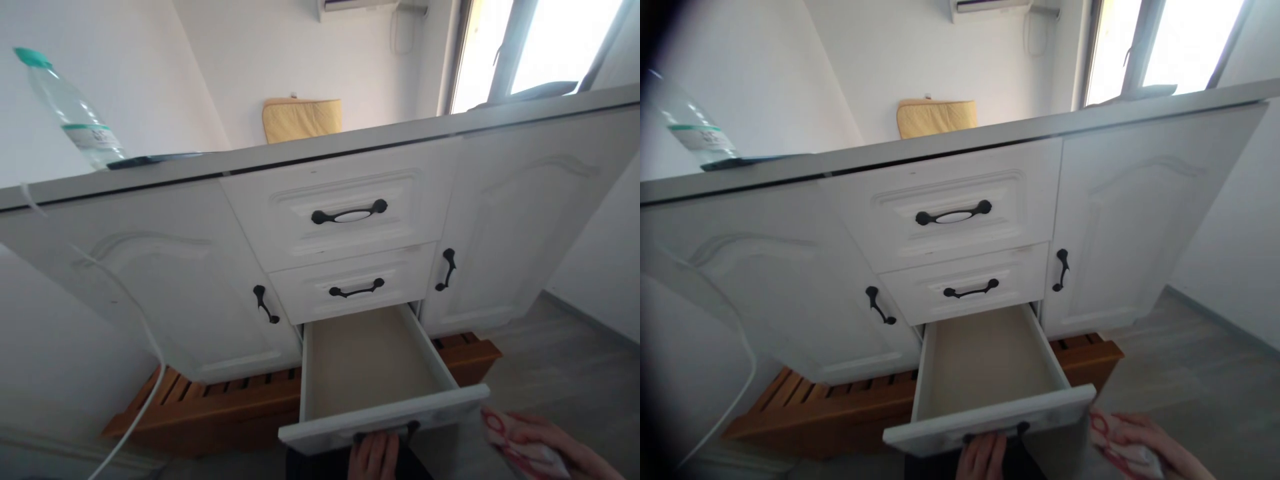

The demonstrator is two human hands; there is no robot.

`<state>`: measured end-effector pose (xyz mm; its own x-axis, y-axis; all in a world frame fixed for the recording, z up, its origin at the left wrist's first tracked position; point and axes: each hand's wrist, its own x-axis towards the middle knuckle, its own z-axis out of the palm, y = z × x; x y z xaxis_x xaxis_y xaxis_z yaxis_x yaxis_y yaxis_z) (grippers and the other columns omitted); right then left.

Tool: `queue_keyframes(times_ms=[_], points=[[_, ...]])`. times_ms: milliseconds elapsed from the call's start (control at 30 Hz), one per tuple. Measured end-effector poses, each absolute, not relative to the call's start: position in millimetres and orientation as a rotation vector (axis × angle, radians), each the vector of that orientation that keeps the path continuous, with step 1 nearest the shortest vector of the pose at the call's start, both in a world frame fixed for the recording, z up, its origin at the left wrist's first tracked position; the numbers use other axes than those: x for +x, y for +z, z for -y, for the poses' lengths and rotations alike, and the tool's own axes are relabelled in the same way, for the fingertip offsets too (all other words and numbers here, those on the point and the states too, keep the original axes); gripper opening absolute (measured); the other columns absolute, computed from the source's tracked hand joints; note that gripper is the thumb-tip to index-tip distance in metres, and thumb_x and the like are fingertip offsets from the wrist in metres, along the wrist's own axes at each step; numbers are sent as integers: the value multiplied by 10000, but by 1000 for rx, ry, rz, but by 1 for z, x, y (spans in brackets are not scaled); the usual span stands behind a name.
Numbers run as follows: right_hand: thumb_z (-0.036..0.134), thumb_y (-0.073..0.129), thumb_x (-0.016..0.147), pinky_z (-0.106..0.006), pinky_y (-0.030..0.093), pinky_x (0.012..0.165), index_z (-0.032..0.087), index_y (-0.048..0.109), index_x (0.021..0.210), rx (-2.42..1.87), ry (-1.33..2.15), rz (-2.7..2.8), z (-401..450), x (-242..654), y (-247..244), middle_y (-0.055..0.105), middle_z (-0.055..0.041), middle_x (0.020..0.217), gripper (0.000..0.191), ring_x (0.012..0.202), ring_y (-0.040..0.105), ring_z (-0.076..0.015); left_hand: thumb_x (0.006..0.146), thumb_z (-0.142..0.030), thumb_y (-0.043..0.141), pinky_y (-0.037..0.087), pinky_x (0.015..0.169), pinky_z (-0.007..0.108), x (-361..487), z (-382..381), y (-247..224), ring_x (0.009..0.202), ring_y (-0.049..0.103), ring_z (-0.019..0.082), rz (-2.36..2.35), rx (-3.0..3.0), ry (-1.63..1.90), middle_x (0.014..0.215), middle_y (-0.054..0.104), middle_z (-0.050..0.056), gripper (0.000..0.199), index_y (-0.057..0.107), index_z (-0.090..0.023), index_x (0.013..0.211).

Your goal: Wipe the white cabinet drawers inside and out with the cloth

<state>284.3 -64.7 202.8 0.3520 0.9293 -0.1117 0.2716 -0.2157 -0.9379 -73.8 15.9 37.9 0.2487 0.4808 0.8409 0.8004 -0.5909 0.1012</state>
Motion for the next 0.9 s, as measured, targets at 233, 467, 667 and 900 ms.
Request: queue_keyframes(times_ms=[233,467,667,900], points=[[450,774,533,-513,593,973,315,866,907,-1609,756,1150,23,273,203,784,-126,1142,408,1093,729,-424,956,-221,520,556,1032,330,-90,-82,112,1314,580,205,1343,-2776,-649,1447,628,-26,710,269,-395,1597],[472,790,486,-467,601,971,266,849,901,-1584,896,961,9,246,192,789,-139,1135,467,1076,739,-401,860,-82,428,417,1216,397,-76,-144,143,1501,363,239,1553,-2965,-527,1585,449,11,831,221,-365,1613],[562,790,571,-456,577,1003,223,774,1094,-1573,946,829,2,225,190,764,-140,1229,624,1170,701,-376,780,-73,468,470,1162,375,-72,-180,154,1455,429,256,1516,-2972,-497,1520,502,55,886,266,-329,1605],[551,618,796,-588,418,1117,160,664,1309,-1603,129,896,-94,204,221,663,-174,1291,646,1239,574,-360,814,-7,403,397,1223,407,-80,-158,155,1581,241,238,1518,-2942,-445,1703,288,52,885,223,-336,1615]])
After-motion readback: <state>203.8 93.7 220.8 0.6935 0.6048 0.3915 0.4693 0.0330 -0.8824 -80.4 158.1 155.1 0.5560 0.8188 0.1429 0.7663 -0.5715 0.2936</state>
